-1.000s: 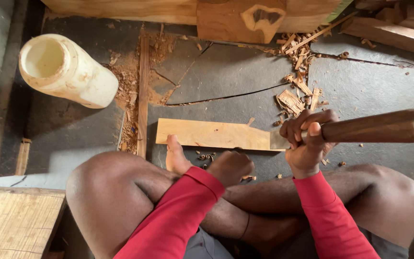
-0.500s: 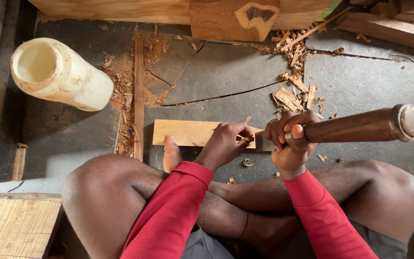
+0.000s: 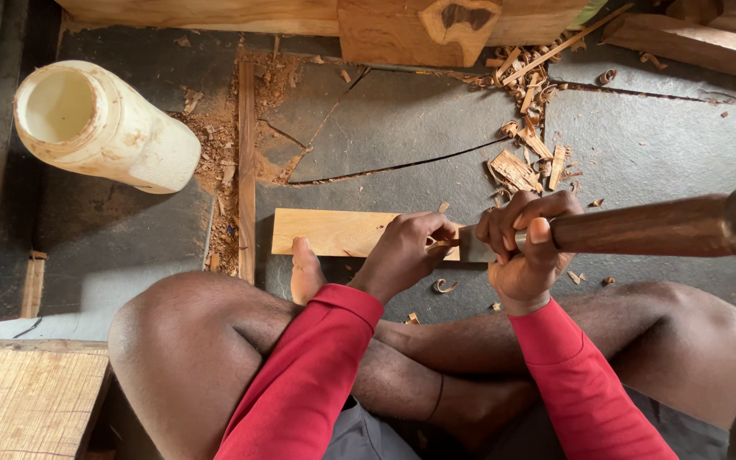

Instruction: The person sits on the floor and carves a small piece of wood using a chisel and a wooden mallet. They strike the chisel repeatedly to shape the wood, then switch to using the chisel by hand for finer details. The person also moves a plastic container aside during the process.

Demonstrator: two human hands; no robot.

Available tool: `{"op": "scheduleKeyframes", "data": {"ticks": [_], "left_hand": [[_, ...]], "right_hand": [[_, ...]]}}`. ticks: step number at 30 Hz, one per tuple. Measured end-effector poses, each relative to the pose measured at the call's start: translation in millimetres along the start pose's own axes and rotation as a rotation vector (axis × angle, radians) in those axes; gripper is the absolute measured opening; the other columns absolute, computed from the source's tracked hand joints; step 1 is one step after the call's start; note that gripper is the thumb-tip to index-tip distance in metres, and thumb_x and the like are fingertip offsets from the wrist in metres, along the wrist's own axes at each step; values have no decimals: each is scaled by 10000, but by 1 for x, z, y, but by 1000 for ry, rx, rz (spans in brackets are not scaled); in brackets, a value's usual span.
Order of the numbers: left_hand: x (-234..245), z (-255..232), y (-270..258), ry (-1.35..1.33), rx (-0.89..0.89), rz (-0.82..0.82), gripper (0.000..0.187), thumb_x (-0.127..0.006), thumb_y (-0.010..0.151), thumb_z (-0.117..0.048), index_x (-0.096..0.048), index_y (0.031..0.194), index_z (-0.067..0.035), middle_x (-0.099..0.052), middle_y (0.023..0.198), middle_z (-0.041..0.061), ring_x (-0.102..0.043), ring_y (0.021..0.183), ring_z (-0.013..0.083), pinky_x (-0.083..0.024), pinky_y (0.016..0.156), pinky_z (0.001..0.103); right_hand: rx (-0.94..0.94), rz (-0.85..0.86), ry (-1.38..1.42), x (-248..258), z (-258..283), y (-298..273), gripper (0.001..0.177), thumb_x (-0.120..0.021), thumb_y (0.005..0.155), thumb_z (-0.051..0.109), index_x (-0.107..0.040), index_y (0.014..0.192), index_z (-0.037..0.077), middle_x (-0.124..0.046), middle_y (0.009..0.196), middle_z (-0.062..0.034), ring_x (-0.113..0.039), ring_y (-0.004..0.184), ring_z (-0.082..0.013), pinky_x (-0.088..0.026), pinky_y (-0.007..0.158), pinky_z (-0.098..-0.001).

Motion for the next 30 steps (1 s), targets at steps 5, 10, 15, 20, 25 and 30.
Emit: {"op": "scheduleKeyframes", "data": {"ticks": [5,10,15,20,25,30], "left_hand": [[1,-2,1,41,-46,-4,191,-758,823,1,-705,1007,0,-750,987,141,-759,912,257,-595,796,364],[-1,0,0,29,-33,-4,168,-754,812,7,-696,968,-13,-744,964,134,-760,894,254,-598,794,361],[-1,0,0,33,-55,-20,177,-755,816,8,-693,979,-21,-739,960,134,-754,895,263,-592,791,364],[-1,0,0,50,-65,-19,202,-758,805,13,-690,992,-22,-736,966,134,-750,902,275,-590,790,375],[1,-2,-1,63,-66,-17,224,-762,802,25,-706,1013,-23,-756,994,143,-754,933,284,-589,803,383],[6,-6,-3,34,-90,-46,220,-748,832,10,-717,1047,-27,-772,1024,136,-778,937,255,-615,818,355]], "right_hand": [[-8,17,3,-4,4,-1,429,-683,1062,438,-447,955,96,-395,597,-2,-314,411,-66,-331,437,-276],[1,3,9,-7,7,-1,433,-679,1064,440,-430,959,102,-391,614,-11,-306,417,-65,-323,439,-267],[13,4,-16,-7,7,-1,435,-663,1072,443,-423,966,96,-390,608,-5,-310,409,-67,-334,433,-275],[20,8,-7,-8,5,-1,420,-666,1070,428,-421,962,105,-396,620,-13,-310,407,-64,-335,421,-269],[29,54,-19,-8,4,-2,404,-666,1075,417,-447,961,97,-415,632,-20,-320,407,-70,-349,418,-267],[43,42,-46,-8,1,4,402,-655,1065,418,-438,940,104,-414,644,-11,-322,393,-59,-388,395,-262]]}}
Point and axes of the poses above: each hand's wrist, its own y-axis towards the middle knuckle, its own x-axis out of the back of the hand, z = x × y, the point moved 4 cm from there along y, towards the middle knuckle
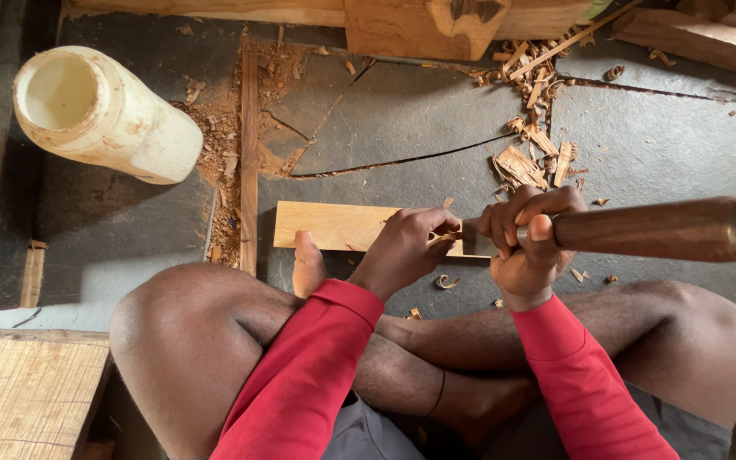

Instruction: The person sits on the floor and carves a small piece of wood using a chisel and a wooden mallet. They strike the chisel repeatedly to shape the wood, then switch to using the chisel by hand for finer details. The person also moves a plastic container aside during the process.

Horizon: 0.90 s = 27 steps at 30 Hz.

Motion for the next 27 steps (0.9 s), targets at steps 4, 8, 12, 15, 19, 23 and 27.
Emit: {"op": "scheduleKeyframes", "data": {"ticks": [4,8,12,15,19,23,27], "left_hand": [[3,-3,-1,22,-5,-1,214,-761,836,-11,-723,1046,-26,-774,1002,138,-779,914,258,-612,805,359],[3,-4,-2,26,-20,-26,228,-756,849,-6,-724,1074,-19,-764,1001,157,-775,909,277,-612,789,364],[2,-4,-2,23,-32,-17,235,-755,848,-13,-721,1081,-17,-761,996,164,-768,915,294,-606,788,375],[0,-4,-3,41,-33,-24,224,-749,857,-23,-718,1079,-18,-756,991,167,-762,900,303,-602,775,382],[0,-3,-2,68,-33,-23,178,-753,871,-45,-725,1045,-25,-747,952,173,-744,857,332,-586,740,402],[1,-4,-3,42,-82,-47,174,-741,883,-57,-714,1053,-26,-740,963,171,-742,873,339,-586,746,405],[0,-4,-2,59,-76,-33,157,-727,891,-69,-725,1044,-35,-736,943,168,-732,847,341,-573,729,414]], "right_hand": [[-28,14,26,-4,3,-1,410,-656,1079,431,-441,980,97,-417,622,-19,-313,421,-63,-384,447,-271],[-41,10,11,-4,0,-3,418,-663,1077,448,-439,994,106,-418,633,-18,-326,429,-68,-397,469,-284],[-44,21,-17,-2,-2,-2,424,-668,1070,456,-462,972,99,-417,619,-6,-340,419,-66,-382,449,-272],[-44,13,-6,-1,-3,-3,432,-676,1062,457,-457,975,94,-416,622,-8,-337,420,-65,-376,440,-267],[-35,-11,-23,-3,0,-5,420,-681,1065,445,-454,975,103,-414,621,-8,-343,418,-68,-379,432,-269],[-18,-41,-50,-6,1,-5,403,-676,1066,426,-446,967,110,-415,650,-7,-352,417,-62,-392,432,-267],[5,-43,-86,-3,-8,5,402,-679,1058,409,-474,915,95,-415,600,20,-358,423,-58,-423,372,-254]]}}
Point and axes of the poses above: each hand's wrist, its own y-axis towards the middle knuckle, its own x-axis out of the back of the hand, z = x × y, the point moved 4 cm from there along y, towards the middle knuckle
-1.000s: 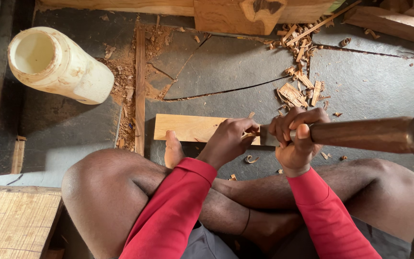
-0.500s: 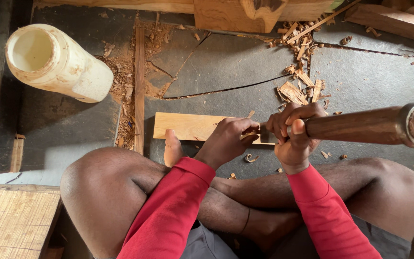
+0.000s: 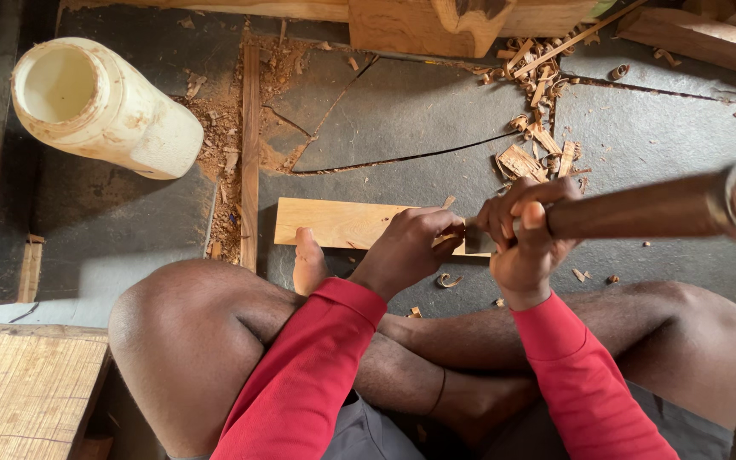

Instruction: The person sits on the floor and carves a small piece of wood using a chisel and a wooden mallet. They strike the chisel repeatedly to shape the wood, then switch to using the chisel by hand for finer details. The person also moves a plastic container aside during the process.

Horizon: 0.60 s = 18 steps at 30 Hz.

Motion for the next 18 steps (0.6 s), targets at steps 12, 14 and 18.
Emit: {"op": "scheduleKeyframes", "data": {"ticks": [12,14,18], "left_hand": [[-6,6,-3,18,11,53,83,-672,940,-53,-686,1015,-21,-699,932,174,-703,871,366,-557,738,420],[-7,7,-5,-7,23,43,82,-676,944,-25,-681,1025,-15,-690,933,184,-695,870,376,-559,743,417],[-5,6,-4,-40,-25,2,200,-671,888,21,-691,1082,-25,-698,961,175,-709,896,362,-567,750,402]], "right_hand": [[-55,79,38,-8,4,-5,431,-681,1073,451,-455,982,95,-405,620,2,-318,448,-39,-343,442,-237],[-62,73,49,-7,4,-9,420,-676,1078,444,-454,994,97,-404,626,4,-313,455,-42,-340,448,-234],[-29,57,36,-6,2,-5,402,-672,1072,430,-459,975,103,-397,607,18,-317,429,-49,-363,422,-249]]}}
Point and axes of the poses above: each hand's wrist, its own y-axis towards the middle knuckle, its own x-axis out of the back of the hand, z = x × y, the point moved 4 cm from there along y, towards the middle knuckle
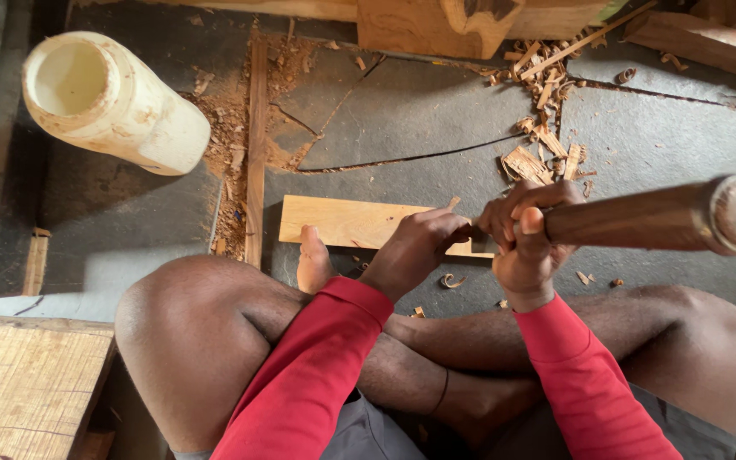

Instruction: The person sits on the floor and carves a small piece of wood using a chisel and a wooden mallet. They strike the chisel repeatedly to shape the wood, then switch to using the chisel by hand for finer details. The person also moves a plastic container aside during the process.

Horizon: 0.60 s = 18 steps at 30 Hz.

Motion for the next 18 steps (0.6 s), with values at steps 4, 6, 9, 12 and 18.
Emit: {"op": "scheduleKeyframes", "data": {"ticks": [4,6,9,12,18], "left_hand": [[0,-3,-1,18,-55,-28,221,-661,874,39,-691,1084,-25,-703,976,167,-706,918,361,-570,780,401],[1,-3,2,33,-61,-39,195,-665,888,33,-698,1071,-27,-703,965,166,-703,912,360,-569,784,405],[-5,-1,1,36,-29,-34,113,-686,926,3,-704,1034,-27,-702,930,166,-702,886,357,-564,766,409],[-4,1,2,38,-19,-15,94,-691,928,-10,-699,1022,-14,-699,923,176,-701,879,361,-566,757,408],[-2,-8,1,33,-30,-23,209,-653,906,30,-697,1104,-17,-710,991,175,-709,921,359,-574,780,405]], "right_hand": [[29,7,-5,0,11,2,395,-667,1080,428,-459,985,105,-410,635,8,-329,433,-49,-371,434,-257],[53,18,-4,0,14,3,395,-659,1083,432,-461,982,105,-420,676,-1,-332,435,-41,-377,434,-260],[13,2,-21,-3,0,-1,399,-673,1054,428,-474,948,99,-396,582,28,-307,418,-31,-331,384,-222],[36,39,-9,0,2,-1,385,-661,1074,411,-482,957,90,-415,645,18,-326,429,-39,-350,411,-242],[112,31,-20,-1,8,7,385,-655,1060,416,-498,942,86,-426,625,17,-347,402,-34,-396,374,-246]]}}
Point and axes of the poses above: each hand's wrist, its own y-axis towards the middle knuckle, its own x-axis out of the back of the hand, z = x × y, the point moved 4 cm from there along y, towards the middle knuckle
